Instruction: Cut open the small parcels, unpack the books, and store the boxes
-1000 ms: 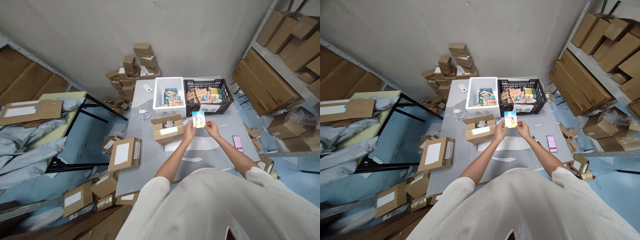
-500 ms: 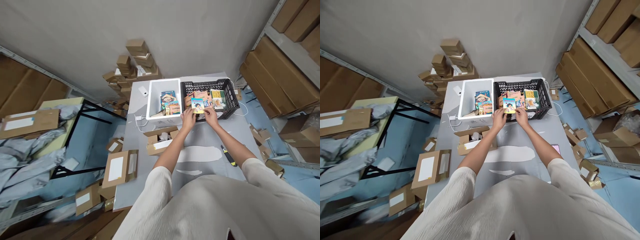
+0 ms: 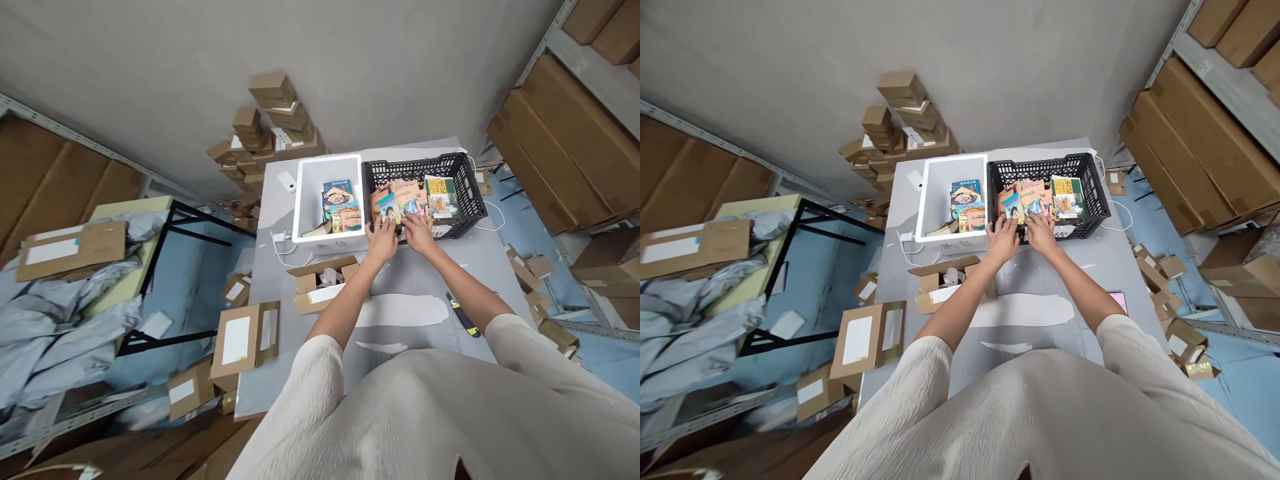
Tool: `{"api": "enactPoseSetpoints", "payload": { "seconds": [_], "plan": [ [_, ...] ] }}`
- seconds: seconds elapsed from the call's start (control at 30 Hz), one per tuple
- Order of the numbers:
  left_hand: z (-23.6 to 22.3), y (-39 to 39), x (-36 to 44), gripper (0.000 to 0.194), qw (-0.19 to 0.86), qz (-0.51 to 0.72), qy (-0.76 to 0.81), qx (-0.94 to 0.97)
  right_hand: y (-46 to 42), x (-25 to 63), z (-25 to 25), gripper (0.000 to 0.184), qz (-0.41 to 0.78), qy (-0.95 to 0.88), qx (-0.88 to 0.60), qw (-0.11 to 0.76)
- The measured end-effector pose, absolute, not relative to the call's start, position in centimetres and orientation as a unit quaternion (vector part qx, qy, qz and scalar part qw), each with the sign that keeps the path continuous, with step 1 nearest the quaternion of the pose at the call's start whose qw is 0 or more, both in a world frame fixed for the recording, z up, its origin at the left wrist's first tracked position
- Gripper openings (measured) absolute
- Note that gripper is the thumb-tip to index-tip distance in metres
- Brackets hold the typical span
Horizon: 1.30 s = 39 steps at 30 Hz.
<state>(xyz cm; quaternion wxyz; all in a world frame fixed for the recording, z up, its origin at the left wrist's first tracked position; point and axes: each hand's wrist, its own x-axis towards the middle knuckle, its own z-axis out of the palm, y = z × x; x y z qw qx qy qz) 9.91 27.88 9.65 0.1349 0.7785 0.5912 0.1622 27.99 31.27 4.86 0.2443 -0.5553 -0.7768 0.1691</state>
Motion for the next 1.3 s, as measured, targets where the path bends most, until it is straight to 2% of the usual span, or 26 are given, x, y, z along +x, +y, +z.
{"api": "enactPoseSetpoints", "payload": {
  "seconds": [0.13,0.37,0.6,0.77,0.93,1.3],
  "plan": [
    [9.7,25.4,8.2,0.066,0.141,0.2,0.594,0.766,28.9,27.9,5.2,0.041,0.185,-0.764,-0.544,0.293],
    [9.9,18.6,3.0,0.066,0.146,0.239,0.64,0.716,22.0,24.9,4.7,0.035,0.24,-0.764,-0.535,0.271],
    [7.8,10.2,-4.4,0.064,0.141,0.258,0.718,0.631,15.1,19.1,1.9,0.025,0.426,-0.668,-0.529,0.304],
    [4.1,5.3,-9.1,0.044,0.169,0.264,0.793,0.522,11.8,15.8,0.5,0.039,0.497,-0.624,-0.518,0.307],
    [1.9,3.0,-11.1,0.032,0.247,0.282,0.776,0.507,9.2,15.2,0.0,0.054,0.513,-0.61,-0.519,0.307],
    [4.7,0.2,-8.4,0.032,0.179,0.35,0.76,0.518,5.6,18.4,3.2,0.054,0.482,-0.601,-0.531,0.353]
  ]
}}
